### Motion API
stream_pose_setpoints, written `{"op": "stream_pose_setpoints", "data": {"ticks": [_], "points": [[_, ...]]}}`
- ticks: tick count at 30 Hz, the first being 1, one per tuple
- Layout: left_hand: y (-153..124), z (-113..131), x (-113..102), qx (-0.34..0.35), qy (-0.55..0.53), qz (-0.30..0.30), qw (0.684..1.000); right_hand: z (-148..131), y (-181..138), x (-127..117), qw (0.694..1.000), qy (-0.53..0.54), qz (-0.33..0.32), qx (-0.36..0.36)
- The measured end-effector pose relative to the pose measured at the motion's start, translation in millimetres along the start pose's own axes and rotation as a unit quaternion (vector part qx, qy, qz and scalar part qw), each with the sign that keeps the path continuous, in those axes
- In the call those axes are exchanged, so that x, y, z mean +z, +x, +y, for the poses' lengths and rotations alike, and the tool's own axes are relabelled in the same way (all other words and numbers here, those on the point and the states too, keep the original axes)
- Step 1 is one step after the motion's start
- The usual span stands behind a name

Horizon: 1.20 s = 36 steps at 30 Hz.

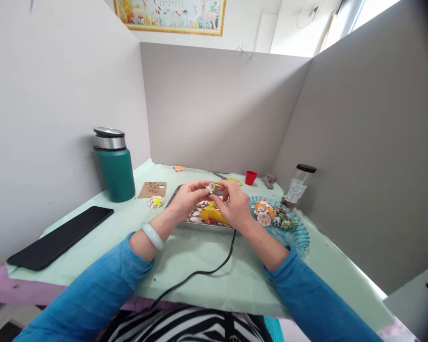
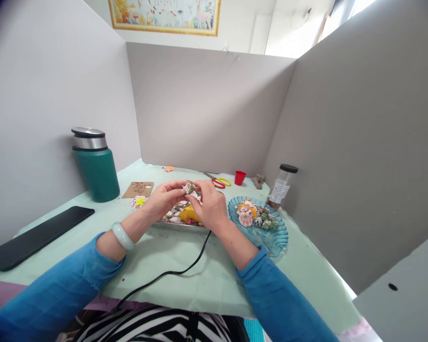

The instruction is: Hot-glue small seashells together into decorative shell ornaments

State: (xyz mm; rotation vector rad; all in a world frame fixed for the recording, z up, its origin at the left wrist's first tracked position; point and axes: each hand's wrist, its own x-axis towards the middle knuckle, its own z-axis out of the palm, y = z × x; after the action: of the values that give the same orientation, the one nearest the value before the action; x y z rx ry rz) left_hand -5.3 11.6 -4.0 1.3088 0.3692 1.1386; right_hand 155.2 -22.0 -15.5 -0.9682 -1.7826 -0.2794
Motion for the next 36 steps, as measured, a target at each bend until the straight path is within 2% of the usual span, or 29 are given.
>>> {"op": "stream_pose_setpoints", "data": {"ticks": [6, 11, 14, 17, 21, 24, 27, 32, 36], "points": [[-2.2, 3.2, 2.5, -0.012, 0.058, 0.008, 0.998, -0.4, 2.6, 0.5, 0.999, 0.021, -0.026, 0.036], [-0.4, 3.8, 1.2, -0.032, 0.146, 0.016, 0.989, 5.6, 6.1, 1.1, 0.986, 0.097, -0.087, 0.103], [2.4, 2.7, -2.8, 0.008, 0.236, 0.056, 0.970, 10.4, 7.4, 1.7, 0.977, 0.123, -0.098, 0.145], [4.0, 2.1, -7.1, 0.095, 0.390, 0.095, 0.911, 11.6, 7.3, 1.6, 0.971, 0.117, -0.122, 0.166], [1.9, 3.0, -7.7, 0.209, 0.542, 0.062, 0.812, 7.6, 7.1, -0.8, 0.973, 0.096, -0.141, 0.158], [-1.0, 2.3, -6.2, 0.255, 0.586, 0.029, 0.769, 5.5, 7.9, -2.5, 0.976, 0.075, -0.152, 0.136], [-3.0, 0.3, -6.2, 0.268, 0.613, 0.014, 0.743, 6.7, 8.6, -2.7, 0.978, 0.054, -0.168, 0.112], [-3.8, 1.4, -6.0, 0.237, 0.631, 0.019, 0.738, 10.2, 8.8, -3.1, 0.979, 0.044, -0.175, 0.092], [-2.6, 6.0, -4.7, 0.140, 0.611, 0.056, 0.777, 11.3, 9.6, -4.8, 0.983, 0.046, -0.153, 0.092]]}}
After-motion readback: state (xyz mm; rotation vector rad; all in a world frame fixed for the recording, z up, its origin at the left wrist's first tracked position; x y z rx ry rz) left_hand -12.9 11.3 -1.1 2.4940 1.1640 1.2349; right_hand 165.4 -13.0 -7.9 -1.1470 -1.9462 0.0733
